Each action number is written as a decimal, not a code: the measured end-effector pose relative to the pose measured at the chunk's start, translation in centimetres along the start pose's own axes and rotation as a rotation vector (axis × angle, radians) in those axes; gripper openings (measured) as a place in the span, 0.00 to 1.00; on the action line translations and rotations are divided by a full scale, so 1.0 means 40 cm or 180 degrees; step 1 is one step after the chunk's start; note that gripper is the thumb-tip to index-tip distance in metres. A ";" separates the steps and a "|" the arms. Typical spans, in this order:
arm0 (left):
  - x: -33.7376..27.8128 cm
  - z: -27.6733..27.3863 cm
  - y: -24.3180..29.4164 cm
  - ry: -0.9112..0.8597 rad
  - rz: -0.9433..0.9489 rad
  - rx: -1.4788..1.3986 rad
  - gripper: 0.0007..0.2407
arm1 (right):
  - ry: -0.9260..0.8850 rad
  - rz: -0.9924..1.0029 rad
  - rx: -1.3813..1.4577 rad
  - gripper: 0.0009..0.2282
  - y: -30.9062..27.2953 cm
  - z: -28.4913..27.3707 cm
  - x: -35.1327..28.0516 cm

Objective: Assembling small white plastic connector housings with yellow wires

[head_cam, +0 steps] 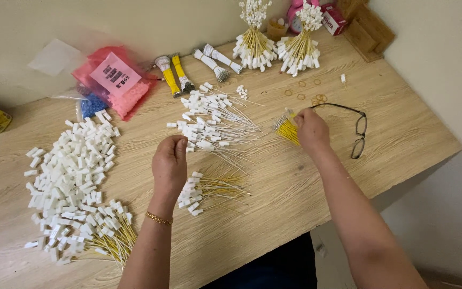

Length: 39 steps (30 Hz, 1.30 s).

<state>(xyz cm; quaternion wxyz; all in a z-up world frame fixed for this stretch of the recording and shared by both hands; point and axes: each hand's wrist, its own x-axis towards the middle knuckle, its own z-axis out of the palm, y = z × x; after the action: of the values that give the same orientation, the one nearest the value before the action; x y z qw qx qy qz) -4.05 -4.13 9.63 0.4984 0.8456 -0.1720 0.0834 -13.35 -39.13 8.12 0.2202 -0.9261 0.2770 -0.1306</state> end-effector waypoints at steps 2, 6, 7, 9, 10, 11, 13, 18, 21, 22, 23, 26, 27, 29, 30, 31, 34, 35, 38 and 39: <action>-0.001 -0.005 0.020 0.0032 -0.0018 -0.0051 0.07 | 0.0161 -0.0099 0.0145 0.08 0.038 0.012 0.029; -0.011 -0.013 0.052 0.0064 -0.0412 -0.0129 0.07 | 0.0514 -0.0040 0.0737 0.04 -0.004 -0.038 0.000; -0.013 -0.021 0.064 0.0066 -0.0407 -0.0137 0.07 | 0.0521 -0.0043 0.0733 0.04 -0.003 -0.041 0.003; -0.015 -0.036 0.088 0.0212 -0.0459 -0.0510 0.06 | 0.0627 -0.0061 0.1168 0.04 0.001 -0.047 0.008; -0.017 -0.043 0.092 0.0203 -0.0450 -0.0516 0.06 | 0.0639 -0.0055 0.1165 0.04 0.003 -0.047 0.012; -0.018 -0.049 0.095 0.0304 -0.0334 -0.0852 0.06 | 0.0673 -0.0212 0.0989 0.04 0.005 -0.047 0.017; -0.019 -0.051 0.083 0.0373 -0.0224 -0.1189 0.06 | 0.0706 -0.0336 0.0804 0.05 0.015 -0.041 0.038; -0.034 -0.061 0.100 0.0436 -0.0159 -0.1703 0.06 | 0.0607 -0.0667 0.0378 0.09 -0.053 -0.052 -0.004; -0.044 -0.039 0.054 0.0383 -0.0290 -0.1871 0.07 | 0.0745 -0.1110 0.0433 0.09 -0.092 -0.031 0.016; -0.048 -0.034 0.051 0.0390 -0.0289 -0.1860 0.07 | 0.0741 -0.1115 0.0444 0.09 -0.126 -0.046 0.009; -0.052 -0.030 0.048 0.0351 -0.0304 -0.1883 0.07 | 0.0739 -0.1281 0.0506 0.07 -0.159 -0.060 0.002; -0.072 -0.020 0.032 0.0248 -0.0386 -0.1936 0.07 | 0.0612 -0.1577 0.0610 0.05 -0.199 -0.064 -0.006; -0.076 -0.016 0.027 0.0185 -0.0437 -0.1974 0.07 | 0.0502 -0.1713 0.0647 0.03 -0.203 -0.060 -0.002; -0.088 -0.030 0.061 0.0183 -0.0463 -0.1931 0.07 | 0.0465 -0.1707 0.0426 0.04 -0.212 -0.062 -0.018; -0.093 -0.035 0.079 0.0171 -0.0494 -0.1889 0.07 | 0.0427 -0.1688 0.0201 0.06 -0.216 -0.063 -0.026; -0.095 -0.033 0.074 0.0168 -0.0487 -0.1889 0.07 | 0.0434 -0.1686 0.0202 0.06 -0.206 -0.058 -0.026; -0.105 -0.022 0.067 -0.0001 -0.0549 -0.1800 0.07 | 0.0499 -0.1759 -0.0300 0.06 -0.163 -0.038 -0.038; -0.106 -0.020 0.069 -0.0011 -0.0569 -0.1712 0.06 | 0.0500 -0.1678 -0.0460 0.06 -0.147 -0.030 -0.039; -0.086 -0.007 0.008 0.0006 -0.0598 -0.1490 0.06 | 0.0492 -0.1597 -0.0700 0.06 -0.119 -0.014 -0.036; -0.076 0.000 -0.022 0.0033 -0.0612 -0.1354 0.06 | 0.0478 -0.1600 -0.0781 0.06 -0.110 -0.012 -0.035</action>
<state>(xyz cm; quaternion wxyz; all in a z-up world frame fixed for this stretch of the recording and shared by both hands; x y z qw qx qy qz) -6.56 -3.13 7.97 0.6719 0.7336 -0.1019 0.0018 -12.66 -35.21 10.49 0.0461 -0.9732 0.0680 -0.2147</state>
